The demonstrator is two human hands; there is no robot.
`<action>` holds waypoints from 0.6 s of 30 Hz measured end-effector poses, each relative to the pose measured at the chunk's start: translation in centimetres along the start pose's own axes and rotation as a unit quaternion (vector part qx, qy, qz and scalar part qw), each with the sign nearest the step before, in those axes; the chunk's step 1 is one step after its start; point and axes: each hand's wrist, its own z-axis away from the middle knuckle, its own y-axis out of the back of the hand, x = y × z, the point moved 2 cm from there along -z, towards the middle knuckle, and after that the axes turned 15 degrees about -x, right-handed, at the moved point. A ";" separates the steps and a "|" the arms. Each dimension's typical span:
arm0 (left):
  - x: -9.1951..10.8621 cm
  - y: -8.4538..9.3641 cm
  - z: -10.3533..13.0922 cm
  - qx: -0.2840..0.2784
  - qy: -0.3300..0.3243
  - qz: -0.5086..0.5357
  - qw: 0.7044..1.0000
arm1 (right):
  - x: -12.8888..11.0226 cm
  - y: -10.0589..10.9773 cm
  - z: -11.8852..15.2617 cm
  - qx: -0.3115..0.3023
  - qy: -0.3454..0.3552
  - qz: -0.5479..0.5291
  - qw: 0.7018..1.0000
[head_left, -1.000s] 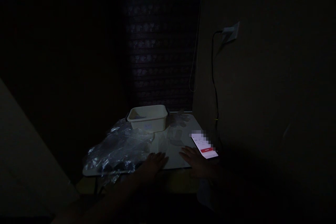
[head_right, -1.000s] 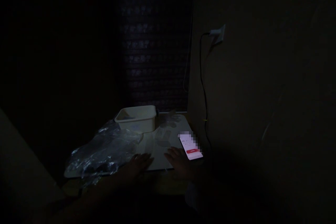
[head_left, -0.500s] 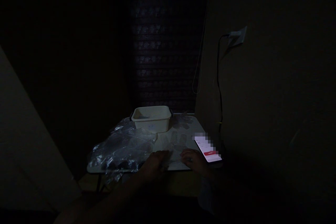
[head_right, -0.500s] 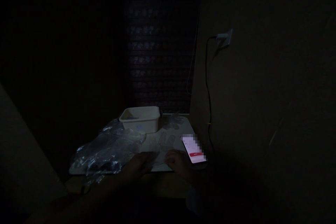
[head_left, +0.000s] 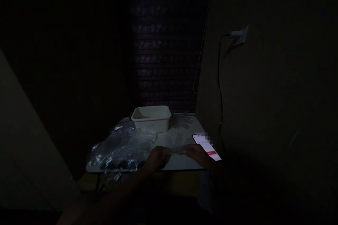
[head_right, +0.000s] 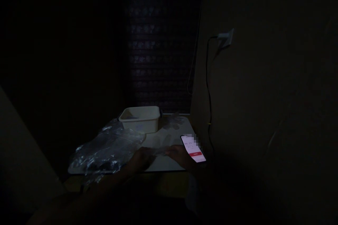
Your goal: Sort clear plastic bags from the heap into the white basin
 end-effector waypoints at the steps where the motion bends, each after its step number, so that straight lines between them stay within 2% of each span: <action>1: 0.1 0.1 -0.1 -0.001 0.019 0.006 1.000 | 0.0 0.1 0.1 -0.002 0.004 0.021 1.000; 5: 0.3 0.6 -0.3 0.015 0.057 0.045 0.997 | 0.9 0.5 0.5 0.020 -0.013 0.125 0.992; 7: 0.5 0.9 -0.2 0.018 0.062 0.063 0.996 | 1.6 0.7 0.4 0.029 -0.033 0.142 0.989; 14: 1.2 1.6 -0.4 0.019 0.021 0.141 0.990 | 1.9 0.7 -0.4 0.054 -0.041 0.079 0.995; 18: 0.9 1.4 -0.6 0.012 0.016 0.209 0.978 | 1.6 0.5 -0.4 0.031 -0.064 0.043 0.997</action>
